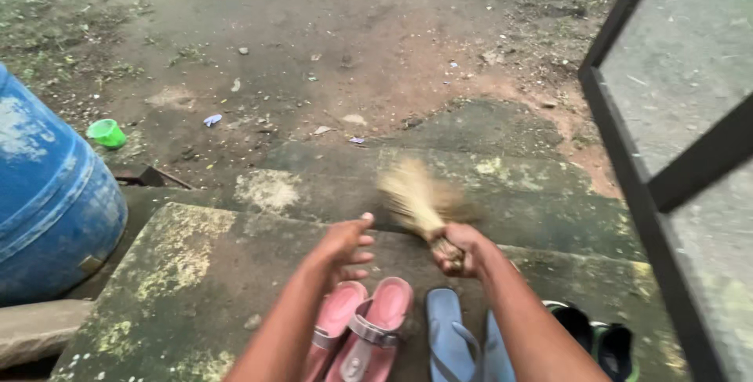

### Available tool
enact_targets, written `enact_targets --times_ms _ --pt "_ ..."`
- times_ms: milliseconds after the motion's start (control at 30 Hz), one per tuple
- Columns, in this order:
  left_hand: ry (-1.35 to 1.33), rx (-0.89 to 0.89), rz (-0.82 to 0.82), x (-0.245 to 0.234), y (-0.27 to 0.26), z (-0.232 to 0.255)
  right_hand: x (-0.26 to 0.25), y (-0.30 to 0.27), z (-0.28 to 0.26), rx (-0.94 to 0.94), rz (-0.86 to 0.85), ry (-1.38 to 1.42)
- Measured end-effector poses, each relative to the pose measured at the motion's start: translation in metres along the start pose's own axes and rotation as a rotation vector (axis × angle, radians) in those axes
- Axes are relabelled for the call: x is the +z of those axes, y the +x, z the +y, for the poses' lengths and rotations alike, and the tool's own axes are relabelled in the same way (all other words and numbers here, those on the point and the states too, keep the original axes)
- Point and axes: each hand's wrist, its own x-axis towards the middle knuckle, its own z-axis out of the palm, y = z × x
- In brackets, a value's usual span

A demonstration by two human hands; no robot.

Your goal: The person sweeps dirt and debris off of concrete steps and the surrounding ground using a handheld broom.

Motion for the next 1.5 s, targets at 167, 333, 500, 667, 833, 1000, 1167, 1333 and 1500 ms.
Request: enact_targets --times_ms 167,333,500,667,833,1000,1167,1333,1500 --pt "0.004 -0.014 -0.054 0.03 0.001 0.035 0.086 -0.092 -0.029 -0.087 -0.407 0.071" --pt "0.228 0.041 -0.092 0.004 0.02 0.107 0.141 -0.104 -0.066 -0.284 0.063 -0.001" --pt "0.827 0.133 -0.276 -0.041 0.068 0.221 0.063 -0.05 -0.086 -0.202 0.426 0.218" --pt "0.768 0.028 -0.372 -0.089 0.115 0.169 0.08 0.026 -0.042 -0.139 0.73 0.08" --pt "0.264 -0.171 -0.174 -0.11 0.171 0.036 0.199 0.085 -0.006 0.096 0.485 0.079" --pt "-0.403 -0.264 -0.262 -0.135 0.236 -0.019 0.295 0.09 -0.03 0.032 0.14 -0.109" --pt "-0.3 -0.082 0.088 -0.089 0.249 -0.008 0.285 0.088 -0.021 -0.118 0.139 0.185" --pt "-0.096 -0.074 -0.248 -0.023 0.273 -0.039 0.22 0.111 0.011 -0.152 0.323 0.377" --pt "-0.233 -0.093 -0.284 -0.094 0.303 -0.079 0.266 0.152 0.019 -0.072 0.239 0.257"
